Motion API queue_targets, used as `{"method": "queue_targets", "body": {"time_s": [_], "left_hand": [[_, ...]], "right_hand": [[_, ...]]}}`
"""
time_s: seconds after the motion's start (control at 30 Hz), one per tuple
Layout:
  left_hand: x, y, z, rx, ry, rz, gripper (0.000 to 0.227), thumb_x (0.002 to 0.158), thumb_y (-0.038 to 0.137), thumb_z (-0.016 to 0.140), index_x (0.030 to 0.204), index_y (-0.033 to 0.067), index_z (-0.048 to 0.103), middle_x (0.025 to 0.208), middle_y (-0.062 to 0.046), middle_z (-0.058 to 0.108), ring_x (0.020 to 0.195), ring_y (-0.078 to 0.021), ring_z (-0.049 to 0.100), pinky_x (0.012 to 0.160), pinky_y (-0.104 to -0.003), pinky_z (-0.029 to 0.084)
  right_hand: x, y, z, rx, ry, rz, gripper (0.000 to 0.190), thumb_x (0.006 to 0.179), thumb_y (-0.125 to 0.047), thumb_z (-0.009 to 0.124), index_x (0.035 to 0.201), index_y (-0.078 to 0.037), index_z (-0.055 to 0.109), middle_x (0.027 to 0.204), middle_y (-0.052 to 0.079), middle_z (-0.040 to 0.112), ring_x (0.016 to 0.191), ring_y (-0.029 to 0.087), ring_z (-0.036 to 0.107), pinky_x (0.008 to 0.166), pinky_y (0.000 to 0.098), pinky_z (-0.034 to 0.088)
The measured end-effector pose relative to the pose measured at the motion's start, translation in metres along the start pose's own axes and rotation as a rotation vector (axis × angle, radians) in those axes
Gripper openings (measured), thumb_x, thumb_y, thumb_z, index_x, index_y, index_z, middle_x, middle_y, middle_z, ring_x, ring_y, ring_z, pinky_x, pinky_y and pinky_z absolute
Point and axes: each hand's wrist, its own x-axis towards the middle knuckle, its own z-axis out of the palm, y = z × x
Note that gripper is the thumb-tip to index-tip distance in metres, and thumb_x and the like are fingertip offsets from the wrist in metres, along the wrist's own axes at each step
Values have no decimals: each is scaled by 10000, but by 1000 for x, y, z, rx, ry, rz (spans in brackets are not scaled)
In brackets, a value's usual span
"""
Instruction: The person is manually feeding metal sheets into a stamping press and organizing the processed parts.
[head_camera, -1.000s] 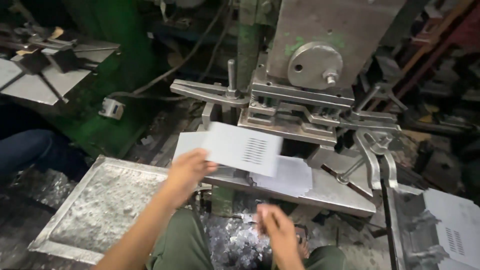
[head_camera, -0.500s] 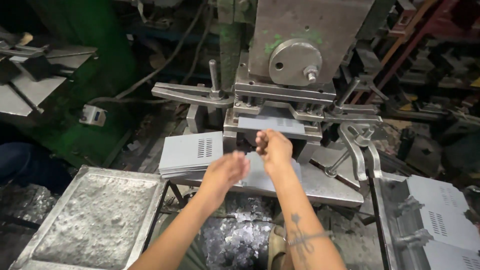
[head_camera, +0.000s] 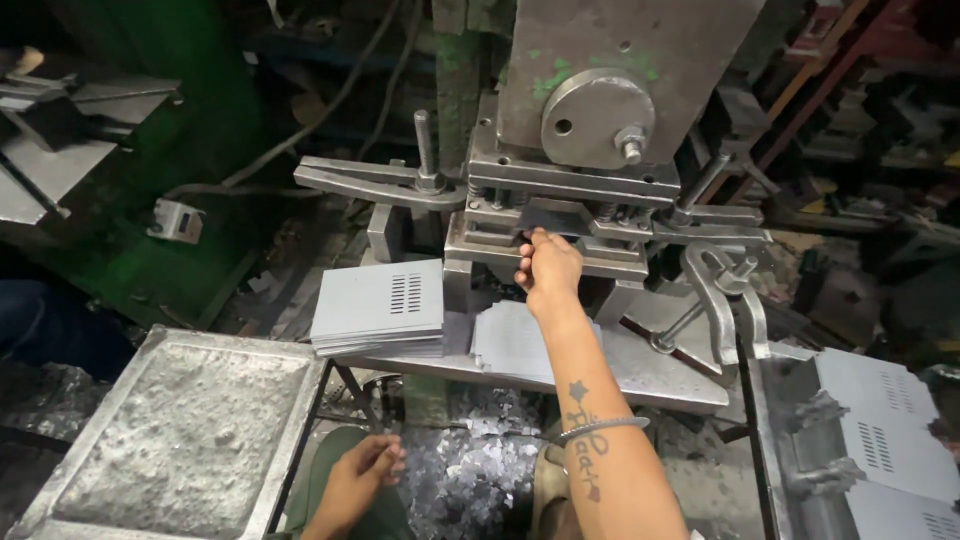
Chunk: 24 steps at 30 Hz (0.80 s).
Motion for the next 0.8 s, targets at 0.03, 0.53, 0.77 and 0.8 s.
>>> {"method": "queue_targets", "body": {"time_s": [0.03,0.53,0.77,0.8], "left_hand": [[6,-8,-2,-43,-2,8,285,955,67,658,1203,-64,709,1003,-186,765,850,-273,722,725,-371,592],[-2,-13,-9,-42,-48,51,323,950,52,629,1240,-81,678,1065,-229,779,909,-311,740,795,-407,622],[-14,32,1,-156,-43,-22,359,966,80,609,1293,-56,666,1152,-270,757,932,-360,739,797,-440,609],[-24,52,9,-156,-22,-15,362,961,82,609,1289,-55,674,1146,-281,762,942,-365,738,818,-455,607]], "right_hand": [[5,2,-2,18,0,-12,113,1040,-172,588,1030,-78,651,697,24,590,506,83,458,377,230,348],[0,-7,-9,-7,22,-11,151,1023,-183,616,1019,-57,700,685,14,568,513,75,441,405,223,344],[-4,-8,-9,-22,12,-13,151,1035,-179,607,1026,-63,704,673,13,561,519,80,445,402,227,346],[-5,-9,-9,-29,21,-7,144,1033,-180,610,1027,-67,700,674,12,562,519,80,446,403,226,347]]}}
